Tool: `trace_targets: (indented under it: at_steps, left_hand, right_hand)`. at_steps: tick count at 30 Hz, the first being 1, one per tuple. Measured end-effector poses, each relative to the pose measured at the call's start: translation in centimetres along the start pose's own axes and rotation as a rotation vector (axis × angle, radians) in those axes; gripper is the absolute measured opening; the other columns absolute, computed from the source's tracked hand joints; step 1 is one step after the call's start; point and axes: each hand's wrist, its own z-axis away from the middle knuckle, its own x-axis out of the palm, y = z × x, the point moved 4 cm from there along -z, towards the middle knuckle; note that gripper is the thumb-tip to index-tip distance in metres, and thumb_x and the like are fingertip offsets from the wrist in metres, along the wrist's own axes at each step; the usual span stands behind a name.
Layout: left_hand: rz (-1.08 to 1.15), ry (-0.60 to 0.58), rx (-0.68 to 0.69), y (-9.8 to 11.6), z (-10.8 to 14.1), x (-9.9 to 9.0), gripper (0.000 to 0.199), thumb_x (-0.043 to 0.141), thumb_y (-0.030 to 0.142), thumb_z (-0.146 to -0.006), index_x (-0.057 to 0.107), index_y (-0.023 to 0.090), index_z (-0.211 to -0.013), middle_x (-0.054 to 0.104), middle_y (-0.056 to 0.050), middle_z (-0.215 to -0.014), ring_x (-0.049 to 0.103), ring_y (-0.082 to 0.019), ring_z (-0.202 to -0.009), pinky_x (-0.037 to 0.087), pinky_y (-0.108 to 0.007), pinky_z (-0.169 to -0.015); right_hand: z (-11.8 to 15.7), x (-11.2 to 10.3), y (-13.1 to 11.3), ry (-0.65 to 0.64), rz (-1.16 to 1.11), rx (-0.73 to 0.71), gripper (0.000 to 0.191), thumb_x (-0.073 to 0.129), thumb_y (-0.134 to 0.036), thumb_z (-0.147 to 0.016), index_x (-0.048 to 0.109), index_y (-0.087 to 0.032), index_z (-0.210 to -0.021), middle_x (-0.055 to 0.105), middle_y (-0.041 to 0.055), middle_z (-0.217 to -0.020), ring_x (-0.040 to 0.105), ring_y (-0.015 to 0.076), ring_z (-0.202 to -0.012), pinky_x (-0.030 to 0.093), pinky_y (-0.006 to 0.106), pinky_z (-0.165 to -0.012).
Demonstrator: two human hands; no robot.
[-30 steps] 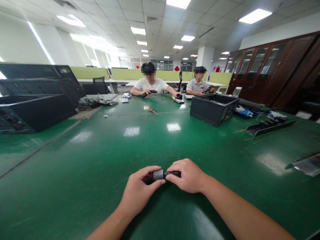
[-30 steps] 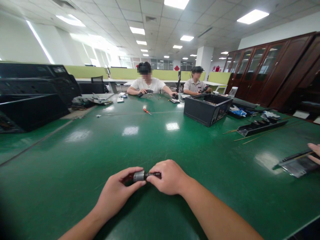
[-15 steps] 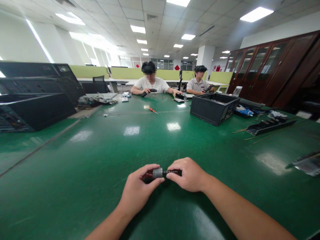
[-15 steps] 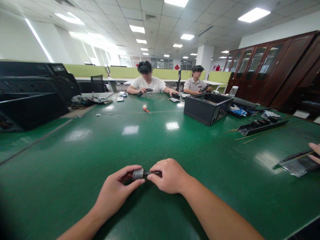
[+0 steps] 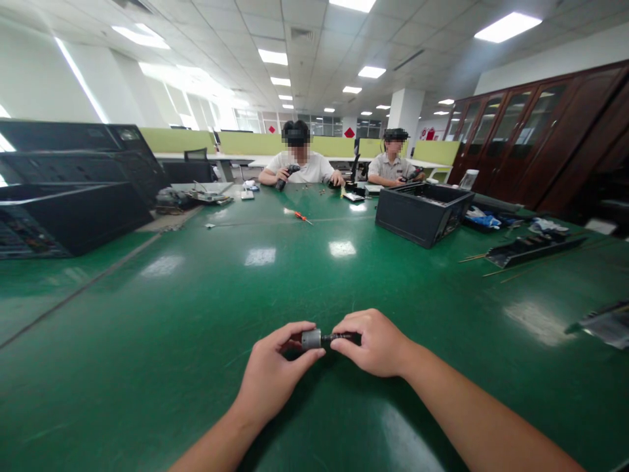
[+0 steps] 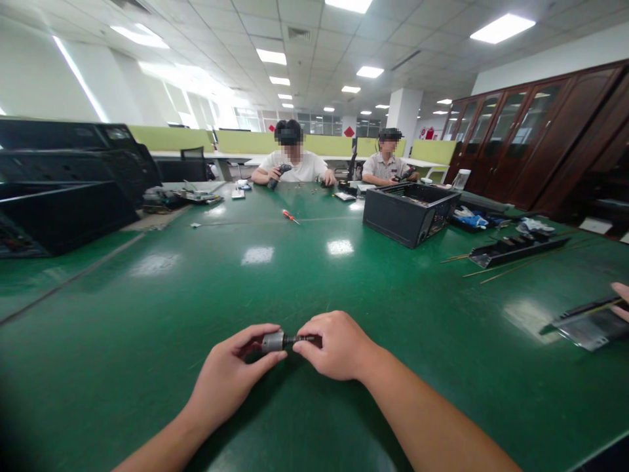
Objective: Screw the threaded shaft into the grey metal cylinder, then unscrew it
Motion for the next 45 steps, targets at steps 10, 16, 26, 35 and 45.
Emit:
trace_targets:
  at_steps: [10,16,26,35,45]
  left_hand:
    - [0.013,0.001,-0.014,-0.50,0.01,-0.05,0.036,0.077,0.040,-0.072,0.073,0.022,-0.103,0.075,-0.004,-0.099,0.071,-0.023,-0.087,0.058,-0.035,-0.083]
    - [0.006,0.011,-0.007,-0.45,-0.01,-0.14,0.035,0.078,0.039,-0.072,0.073,0.023,-0.102,0.075,-0.003,-0.099,0.071,-0.022,-0.088,0.059,-0.033,-0.083]
    - [0.013,0.028,0.004,-0.67,-0.09,-0.18,0.036,0.078,0.041,-0.071,0.073,0.022,-0.102,0.076,-0.004,-0.098,0.072,-0.023,-0.087,0.059,-0.033,-0.082]
    - [0.004,0.030,-0.002,-0.53,-0.11,-0.36,0.035,0.079,0.041,-0.071,0.073,0.024,-0.102,0.075,-0.002,-0.099,0.072,-0.022,-0.089,0.059,-0.033,-0.084]
    - [-0.011,0.043,-0.012,-0.18,-0.12,-0.75,0.034,0.079,0.039,-0.071,0.073,0.025,-0.102,0.075,-0.001,-0.099,0.071,-0.021,-0.091,0.058,-0.031,-0.085]
  right_hand:
    - [0.02,-0.10,0.20,0.017,-0.015,0.020,0.016,0.062,-0.030,-0.091,0.074,-0.019,-0.089,0.070,0.0029,-0.077,0.062,0.0154,-0.071,0.042,0.026,-0.067]
    - [-0.04,-0.16,0.12,0.020,-0.022,0.024,0.016,0.062,-0.029,-0.091,0.074,-0.019,-0.088,0.070,0.0024,-0.076,0.062,0.0149,-0.070,0.041,0.026,-0.067]
    - [0.08,-0.39,0.34,0.027,-0.028,0.046,0.016,0.062,-0.029,-0.091,0.074,-0.020,-0.090,0.072,0.0026,-0.079,0.063,0.0156,-0.072,0.043,0.026,-0.069]
    - [0.15,-0.44,0.38,0.035,-0.046,0.049,0.015,0.062,-0.029,-0.091,0.074,-0.020,-0.090,0.070,0.0017,-0.078,0.062,0.0147,-0.071,0.043,0.026,-0.068]
    - [0.15,-0.58,0.71,0.039,-0.066,0.067,0.014,0.063,-0.028,-0.090,0.074,-0.019,-0.090,0.070,0.0015,-0.077,0.062,0.0143,-0.071,0.043,0.025,-0.069]
